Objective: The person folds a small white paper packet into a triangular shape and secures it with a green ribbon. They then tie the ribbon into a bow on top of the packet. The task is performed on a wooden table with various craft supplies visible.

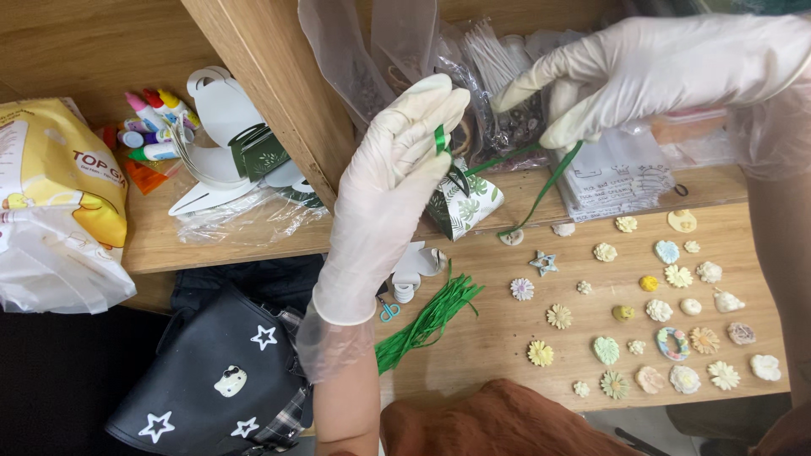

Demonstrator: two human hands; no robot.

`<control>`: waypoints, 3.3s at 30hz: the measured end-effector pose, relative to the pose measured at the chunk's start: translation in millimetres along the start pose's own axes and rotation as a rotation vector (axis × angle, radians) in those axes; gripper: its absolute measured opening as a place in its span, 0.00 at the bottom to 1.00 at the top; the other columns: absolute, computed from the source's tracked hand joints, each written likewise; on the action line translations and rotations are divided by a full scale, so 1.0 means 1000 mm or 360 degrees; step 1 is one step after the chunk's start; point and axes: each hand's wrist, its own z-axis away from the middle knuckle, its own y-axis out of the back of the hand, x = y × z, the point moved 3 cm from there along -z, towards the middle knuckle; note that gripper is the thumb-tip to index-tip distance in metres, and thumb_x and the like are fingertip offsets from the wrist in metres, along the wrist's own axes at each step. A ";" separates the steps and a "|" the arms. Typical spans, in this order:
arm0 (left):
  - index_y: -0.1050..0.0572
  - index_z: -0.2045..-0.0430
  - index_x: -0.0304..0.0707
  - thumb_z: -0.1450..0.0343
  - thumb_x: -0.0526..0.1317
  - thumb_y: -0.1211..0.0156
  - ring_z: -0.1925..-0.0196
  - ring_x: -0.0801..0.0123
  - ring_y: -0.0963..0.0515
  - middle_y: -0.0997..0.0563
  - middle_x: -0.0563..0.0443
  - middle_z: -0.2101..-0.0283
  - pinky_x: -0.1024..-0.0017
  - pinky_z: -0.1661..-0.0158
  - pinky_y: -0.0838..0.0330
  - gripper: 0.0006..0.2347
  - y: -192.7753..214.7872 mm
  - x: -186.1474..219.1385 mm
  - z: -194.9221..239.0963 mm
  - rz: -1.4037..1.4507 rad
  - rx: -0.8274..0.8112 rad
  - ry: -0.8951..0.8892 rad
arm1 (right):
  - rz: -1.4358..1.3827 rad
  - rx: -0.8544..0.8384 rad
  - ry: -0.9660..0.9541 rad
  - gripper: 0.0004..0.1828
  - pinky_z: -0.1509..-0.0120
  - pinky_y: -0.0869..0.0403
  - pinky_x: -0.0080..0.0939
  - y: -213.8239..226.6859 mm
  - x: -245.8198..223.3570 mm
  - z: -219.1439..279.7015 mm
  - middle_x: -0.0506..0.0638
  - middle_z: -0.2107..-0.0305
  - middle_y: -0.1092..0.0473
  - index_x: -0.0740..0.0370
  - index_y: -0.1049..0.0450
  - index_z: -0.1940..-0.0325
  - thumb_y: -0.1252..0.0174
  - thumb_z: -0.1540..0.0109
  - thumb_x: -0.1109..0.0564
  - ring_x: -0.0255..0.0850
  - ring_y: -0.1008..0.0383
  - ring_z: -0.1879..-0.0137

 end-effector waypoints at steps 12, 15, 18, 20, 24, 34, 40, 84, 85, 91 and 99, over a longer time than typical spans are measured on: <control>0.42 0.28 0.34 0.27 0.15 0.57 0.20 0.68 0.40 0.36 0.48 0.26 0.67 0.19 0.48 0.30 -0.002 0.003 0.006 -0.0187 -0.0206 -0.0002 | 0.1696 0.1085 0.0024 0.06 0.62 0.25 0.40 -0.012 -0.038 0.034 0.49 0.74 0.24 0.53 0.18 0.58 0.32 0.39 0.55 0.42 0.23 0.68; 0.34 0.33 0.29 0.24 0.17 0.52 0.29 0.67 0.29 0.27 0.44 0.34 0.67 0.24 0.36 0.22 -0.004 -0.009 -0.003 -0.0199 -0.0022 -0.0141 | 0.1857 0.1506 0.0344 0.03 0.63 0.27 0.38 -0.019 -0.054 0.036 0.46 0.73 0.27 0.53 0.19 0.56 0.34 0.35 0.58 0.39 0.25 0.69; 0.24 0.44 0.25 0.24 0.19 0.42 0.41 0.66 0.19 0.19 0.42 0.44 0.68 0.34 0.24 0.14 -0.003 -0.022 -0.012 -0.0142 0.0297 -0.0289 | 0.1915 0.1801 0.0581 0.05 0.62 0.28 0.37 -0.020 -0.057 0.036 0.45 0.71 0.27 0.51 0.19 0.54 0.35 0.35 0.56 0.37 0.25 0.68; 0.21 0.50 0.26 0.26 0.21 0.38 0.45 0.68 0.17 0.17 0.43 0.47 0.73 0.39 0.22 0.11 -0.001 -0.023 -0.013 -0.0250 0.0450 -0.0415 | 0.1928 0.1903 0.0634 0.05 0.62 0.28 0.37 -0.022 -0.055 0.031 0.45 0.71 0.26 0.51 0.19 0.54 0.35 0.34 0.56 0.37 0.25 0.68; 0.20 0.50 0.29 0.26 0.22 0.36 0.53 0.70 0.16 0.15 0.44 0.49 0.74 0.48 0.19 0.12 -0.001 -0.016 -0.013 -0.0106 0.0477 -0.0463 | 0.1835 0.1986 0.0636 0.05 0.61 0.27 0.36 -0.021 -0.053 0.028 0.45 0.69 0.24 0.51 0.19 0.53 0.37 0.33 0.55 0.36 0.24 0.67; 0.18 0.52 0.34 0.24 0.25 0.33 0.55 0.79 0.17 0.14 0.51 0.52 0.81 0.57 0.21 0.09 -0.021 0.019 -0.024 -0.0608 0.0585 -0.0586 | -0.0559 0.1455 0.0027 0.09 0.53 0.23 0.29 -0.037 -0.039 -0.001 0.46 0.63 0.20 0.59 0.19 0.52 0.42 0.32 0.56 0.29 0.23 0.60; 0.18 0.50 0.35 0.25 0.26 0.33 0.54 0.78 0.17 0.14 0.51 0.52 0.80 0.48 0.21 0.11 -0.027 0.034 -0.032 -0.0607 0.0633 -0.0621 | -0.1157 0.1206 0.0430 0.17 0.42 0.26 0.32 -0.048 -0.035 -0.008 0.52 0.53 0.22 0.70 0.25 0.42 0.47 0.34 0.63 0.34 0.23 0.49; 0.18 0.53 0.32 0.24 0.27 0.35 0.53 0.76 0.16 0.15 0.50 0.55 0.76 0.46 0.20 0.08 -0.030 0.055 -0.063 -0.0543 0.0375 -0.0660 | -0.1671 0.1209 0.0905 0.18 0.42 0.21 0.35 -0.061 -0.084 -0.002 0.56 0.56 0.22 0.73 0.26 0.46 0.35 0.40 0.70 0.39 0.19 0.52; 0.18 0.53 0.33 0.25 0.28 0.34 0.53 0.76 0.16 0.15 0.50 0.55 0.76 0.47 0.20 0.08 -0.032 0.057 -0.063 -0.0611 0.0399 -0.0657 | -0.1691 0.1200 0.0953 0.18 0.41 0.21 0.35 -0.061 -0.083 -0.003 0.56 0.56 0.23 0.73 0.27 0.47 0.35 0.40 0.70 0.39 0.19 0.52; 0.22 0.46 0.39 0.24 0.31 0.32 0.50 0.76 0.16 0.16 0.51 0.49 0.78 0.47 0.19 0.13 -0.038 0.067 -0.051 -0.0883 0.0504 -0.0744 | -0.1773 0.1325 0.0974 0.12 0.43 0.20 0.38 -0.066 -0.078 -0.008 0.58 0.57 0.22 0.70 0.26 0.51 0.35 0.38 0.70 0.40 0.19 0.51; 0.25 0.43 0.40 0.26 0.36 0.30 0.51 0.74 0.16 0.18 0.50 0.44 0.77 0.50 0.23 0.17 -0.040 0.042 -0.001 -0.1351 0.0877 -0.0850 | -0.1804 0.1387 0.1048 0.11 0.40 0.21 0.39 -0.063 -0.064 -0.010 0.56 0.56 0.23 0.69 0.26 0.51 0.36 0.37 0.71 0.40 0.20 0.50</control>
